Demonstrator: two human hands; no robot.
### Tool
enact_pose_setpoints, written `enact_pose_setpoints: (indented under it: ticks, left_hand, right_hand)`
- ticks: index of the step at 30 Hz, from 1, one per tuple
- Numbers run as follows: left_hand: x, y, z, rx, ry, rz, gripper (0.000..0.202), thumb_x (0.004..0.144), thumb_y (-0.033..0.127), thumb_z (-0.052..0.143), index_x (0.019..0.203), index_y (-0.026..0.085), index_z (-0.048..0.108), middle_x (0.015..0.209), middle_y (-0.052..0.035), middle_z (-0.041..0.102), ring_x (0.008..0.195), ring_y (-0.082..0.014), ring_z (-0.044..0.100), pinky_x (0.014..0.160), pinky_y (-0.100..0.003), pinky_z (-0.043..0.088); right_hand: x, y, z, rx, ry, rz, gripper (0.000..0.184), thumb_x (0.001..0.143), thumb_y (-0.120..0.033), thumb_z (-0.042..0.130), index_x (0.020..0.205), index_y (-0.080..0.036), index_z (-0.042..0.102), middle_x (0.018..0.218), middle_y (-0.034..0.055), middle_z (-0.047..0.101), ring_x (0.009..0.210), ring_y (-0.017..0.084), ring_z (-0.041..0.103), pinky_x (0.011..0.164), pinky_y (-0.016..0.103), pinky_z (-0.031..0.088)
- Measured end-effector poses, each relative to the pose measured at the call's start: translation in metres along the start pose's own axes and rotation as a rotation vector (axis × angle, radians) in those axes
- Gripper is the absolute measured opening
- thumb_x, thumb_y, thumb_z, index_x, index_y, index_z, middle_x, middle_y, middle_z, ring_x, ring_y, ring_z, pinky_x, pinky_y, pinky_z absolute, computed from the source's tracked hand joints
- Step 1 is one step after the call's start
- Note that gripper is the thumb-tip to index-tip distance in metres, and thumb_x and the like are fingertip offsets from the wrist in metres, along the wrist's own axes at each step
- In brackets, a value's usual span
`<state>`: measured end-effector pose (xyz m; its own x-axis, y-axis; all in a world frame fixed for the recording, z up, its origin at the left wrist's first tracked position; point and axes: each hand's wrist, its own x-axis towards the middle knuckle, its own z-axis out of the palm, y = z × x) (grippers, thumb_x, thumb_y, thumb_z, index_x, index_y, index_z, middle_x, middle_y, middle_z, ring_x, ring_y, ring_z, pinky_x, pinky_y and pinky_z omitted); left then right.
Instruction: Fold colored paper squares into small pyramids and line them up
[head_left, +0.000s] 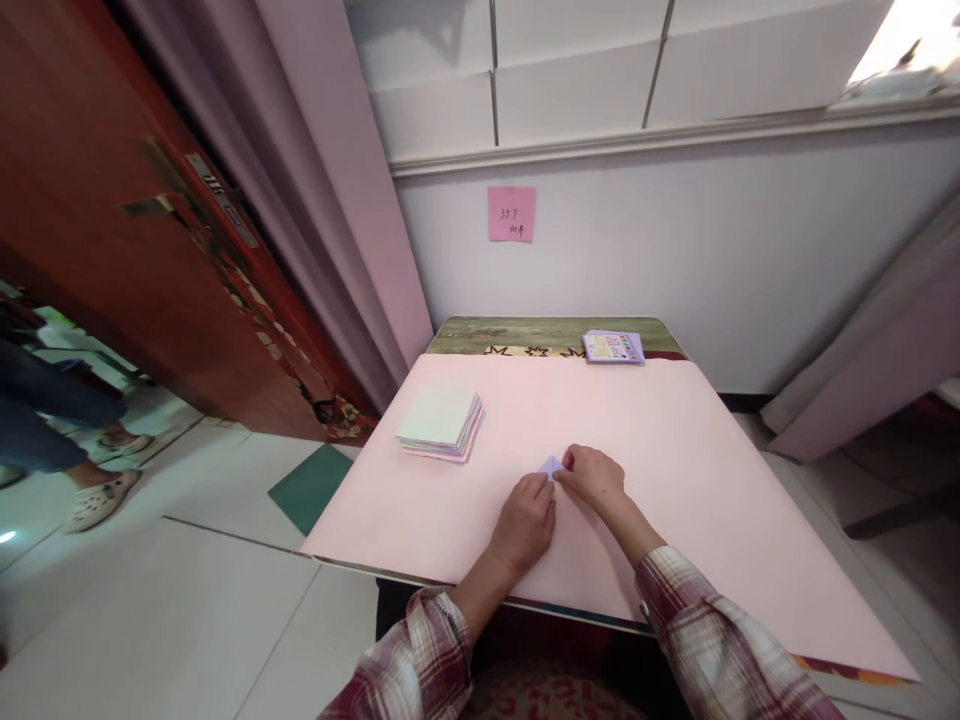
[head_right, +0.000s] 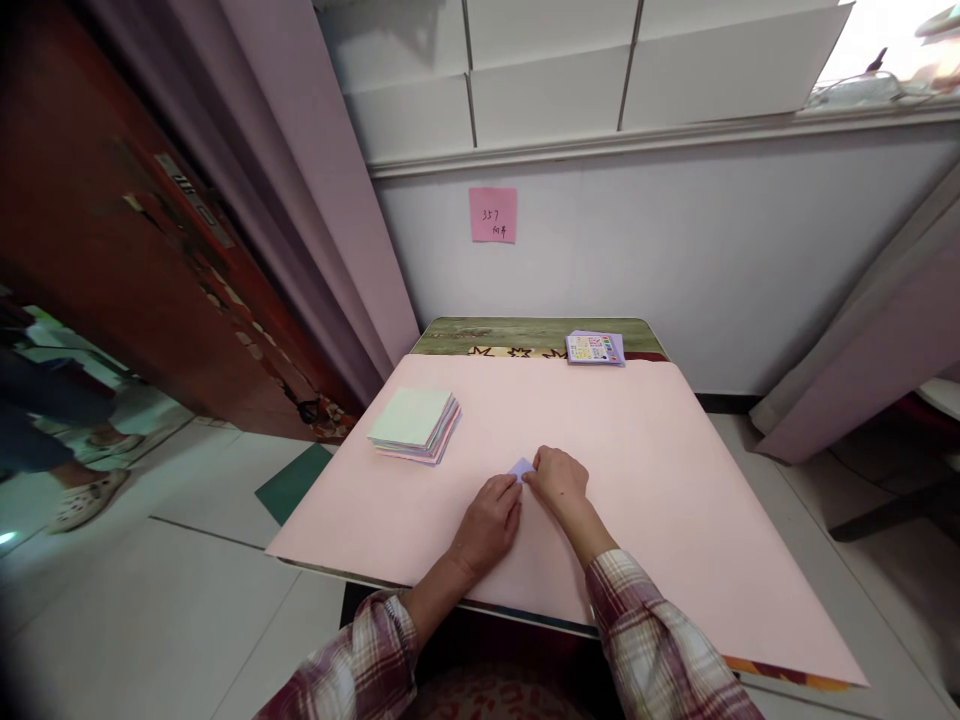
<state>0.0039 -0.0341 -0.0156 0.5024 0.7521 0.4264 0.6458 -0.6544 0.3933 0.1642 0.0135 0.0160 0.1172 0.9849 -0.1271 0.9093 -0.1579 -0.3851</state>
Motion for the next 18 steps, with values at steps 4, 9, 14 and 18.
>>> enact_pose_setpoints:
  ticks: [4, 9, 14, 18]
  left_hand:
    - [-0.001, 0.0, -0.002, -0.016, 0.04, -0.025, 0.023, 0.089, 0.013, 0.043, 0.106, 0.015, 0.059, 0.117, -0.0141, 0.058, 0.112, -0.0247, 0.053, 0.097, -0.047, 0.048]
    - [-0.001, -0.001, -0.001, -0.048, 0.062, -0.041, 0.024, 0.089, 0.013, 0.044, 0.107, 0.017, 0.059, 0.118, -0.0136, 0.059, 0.112, -0.0248, 0.054, 0.095, -0.048, 0.049]
    - [-0.003, -0.004, -0.007, -0.13, 0.19, -0.106, 0.026, 0.085, 0.013, 0.05, 0.108, 0.019, 0.061, 0.121, -0.0116, 0.058, 0.114, -0.0246, 0.052, 0.099, -0.048, 0.045]
    - [-0.001, 0.012, -0.022, -0.414, 0.374, -0.386, 0.007, 0.083, 0.023, 0.059, 0.087, 0.018, 0.062, 0.093, -0.0067, 0.063, 0.093, -0.0207, 0.059, 0.086, -0.039, 0.05]
  right_hand:
    - [-0.002, 0.0, 0.001, 0.044, -0.008, 0.017, 0.015, 0.07, -0.039, 0.068, 0.071, -0.025, 0.063, 0.074, -0.0004, 0.069, 0.069, 0.018, 0.064, 0.052, 0.025, 0.035]
    - [-0.006, 0.003, 0.002, 0.313, -0.019, 0.092, 0.02, 0.064, -0.034, 0.073, 0.079, -0.024, 0.064, 0.073, -0.0014, 0.069, 0.068, 0.017, 0.063, 0.052, 0.024, 0.035]
    - [-0.021, 0.007, 0.004, 0.57, -0.039, 0.071, 0.021, 0.073, -0.042, 0.065, 0.072, -0.021, 0.064, 0.064, -0.0019, 0.066, 0.059, 0.014, 0.059, 0.05, 0.022, 0.038]
    - [-0.046, 0.008, 0.001, 1.411, -0.077, 0.204, 0.03, 0.067, -0.044, 0.075, 0.078, -0.019, 0.062, 0.065, -0.0018, 0.063, 0.054, 0.012, 0.056, 0.047, 0.022, 0.042]
